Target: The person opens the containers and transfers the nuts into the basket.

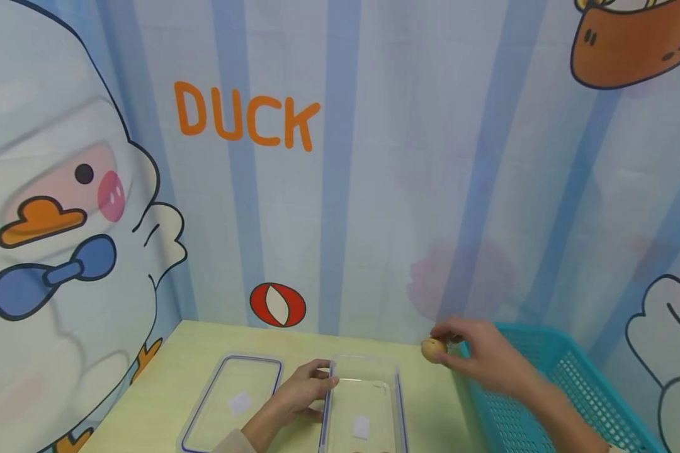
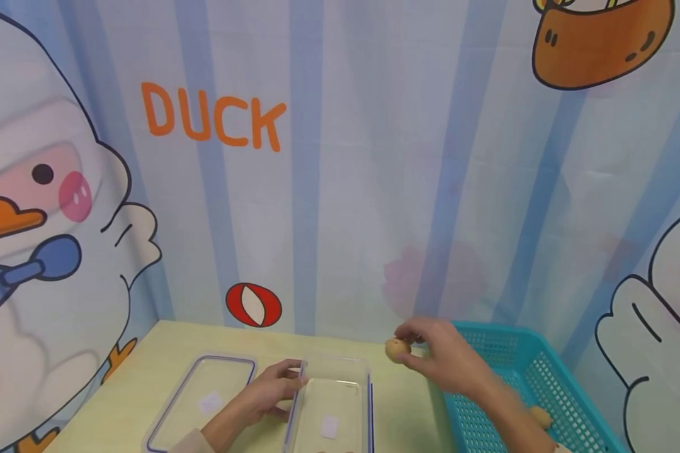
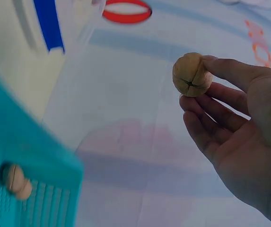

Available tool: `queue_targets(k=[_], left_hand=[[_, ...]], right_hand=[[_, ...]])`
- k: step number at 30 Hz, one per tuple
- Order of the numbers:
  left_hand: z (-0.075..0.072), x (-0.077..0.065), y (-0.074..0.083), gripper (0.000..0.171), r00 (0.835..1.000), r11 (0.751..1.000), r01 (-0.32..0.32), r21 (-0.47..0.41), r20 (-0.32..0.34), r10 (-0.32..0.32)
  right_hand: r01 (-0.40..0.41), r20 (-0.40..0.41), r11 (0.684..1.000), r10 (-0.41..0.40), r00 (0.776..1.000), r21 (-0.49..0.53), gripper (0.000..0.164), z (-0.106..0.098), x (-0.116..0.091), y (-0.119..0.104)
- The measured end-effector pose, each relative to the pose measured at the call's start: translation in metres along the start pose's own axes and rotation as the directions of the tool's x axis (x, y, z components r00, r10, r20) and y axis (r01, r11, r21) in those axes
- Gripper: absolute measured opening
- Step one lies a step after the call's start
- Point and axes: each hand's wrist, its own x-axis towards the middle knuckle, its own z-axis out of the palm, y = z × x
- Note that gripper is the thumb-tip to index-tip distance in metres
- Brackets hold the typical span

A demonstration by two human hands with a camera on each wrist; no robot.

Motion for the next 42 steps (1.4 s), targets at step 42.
queue_targets(k=[42], left_hand=[[-0.001, 0.0, -0.002, 0.058, 1.0, 1.0, -0.01, -0.002, -0.01, 0.01]], right_hand=[[-0.457, -0.052, 0.889, 0.458, 0.888, 0.019, 0.056, 0.003, -0.058, 0.157]])
